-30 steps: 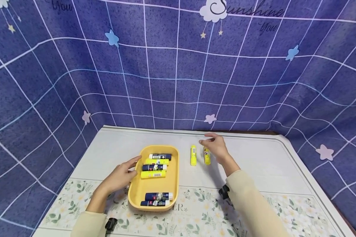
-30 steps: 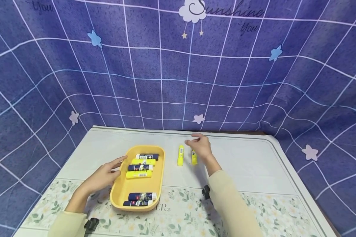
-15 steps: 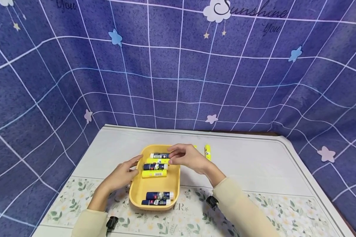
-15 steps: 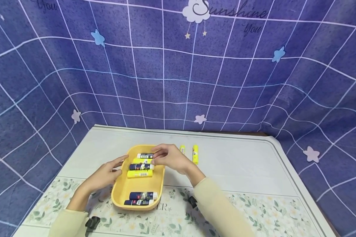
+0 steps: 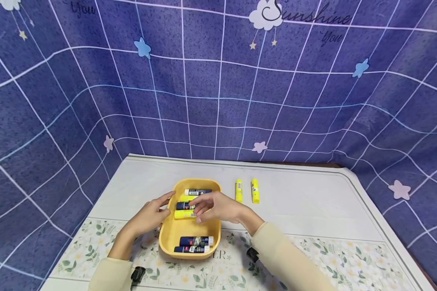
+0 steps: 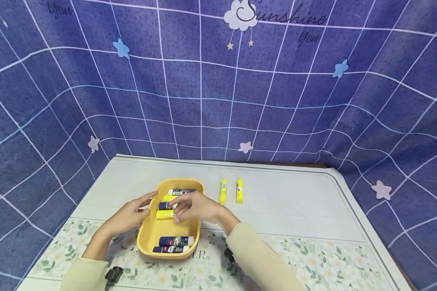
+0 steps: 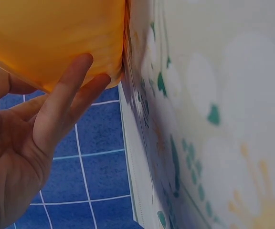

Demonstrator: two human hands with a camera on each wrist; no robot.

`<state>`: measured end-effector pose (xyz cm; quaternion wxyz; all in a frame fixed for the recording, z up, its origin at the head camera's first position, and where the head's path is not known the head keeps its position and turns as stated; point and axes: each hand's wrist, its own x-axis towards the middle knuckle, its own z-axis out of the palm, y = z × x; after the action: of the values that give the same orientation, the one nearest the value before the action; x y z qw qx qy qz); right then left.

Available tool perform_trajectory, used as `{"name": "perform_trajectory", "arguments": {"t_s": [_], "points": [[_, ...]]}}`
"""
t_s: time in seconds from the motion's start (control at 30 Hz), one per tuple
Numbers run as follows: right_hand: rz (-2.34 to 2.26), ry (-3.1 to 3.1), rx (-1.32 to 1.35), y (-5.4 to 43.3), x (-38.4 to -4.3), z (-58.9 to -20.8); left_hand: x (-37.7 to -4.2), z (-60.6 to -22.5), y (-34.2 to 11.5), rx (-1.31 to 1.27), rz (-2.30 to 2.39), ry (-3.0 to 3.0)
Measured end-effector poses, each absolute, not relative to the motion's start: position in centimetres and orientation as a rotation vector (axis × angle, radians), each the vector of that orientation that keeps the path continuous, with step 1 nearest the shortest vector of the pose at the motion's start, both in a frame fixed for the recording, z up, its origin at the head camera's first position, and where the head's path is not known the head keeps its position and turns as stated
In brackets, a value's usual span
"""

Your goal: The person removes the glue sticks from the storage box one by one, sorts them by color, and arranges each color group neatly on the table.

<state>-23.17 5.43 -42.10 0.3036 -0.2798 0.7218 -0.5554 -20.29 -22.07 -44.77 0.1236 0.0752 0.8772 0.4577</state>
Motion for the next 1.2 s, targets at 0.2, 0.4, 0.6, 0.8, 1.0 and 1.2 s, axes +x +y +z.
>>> {"name": "perform_trajectory", "arguments": {"t_s": [0.2,0.4,0.6,0.8,1.0,1.2], "points": [[-1.409,1.939,-0.782,4.6,-22.9,-42.5,-20.5,-44.9,-22.2,0.245,1.318,2.575],[-1.343,1.917,-0.797,4.1,-22.9,-42.9,-20.8,-45.0,-22.2,0.273,1.285,2.599],[-1.276,1.918,-0.847,3.7,-22.6,-43.0,-20.5,-44.9,-22.1,0.260,1.284,2.602],[-1.145,1.980,-0.859,3.2,-22.4,-42.6,-20.5,-44.9,-22.1,0.249,1.284,2.598],[-0.917,2.128,-0.853,2.5,-22.1,-42.3,-20.5,-44.9,-22.2,0.256,1.289,2.594],[-0.706,2.176,-0.872,1.9,-21.8,-42.3,-20.6,-45.0,-22.2,0.251,1.294,2.586]]}}
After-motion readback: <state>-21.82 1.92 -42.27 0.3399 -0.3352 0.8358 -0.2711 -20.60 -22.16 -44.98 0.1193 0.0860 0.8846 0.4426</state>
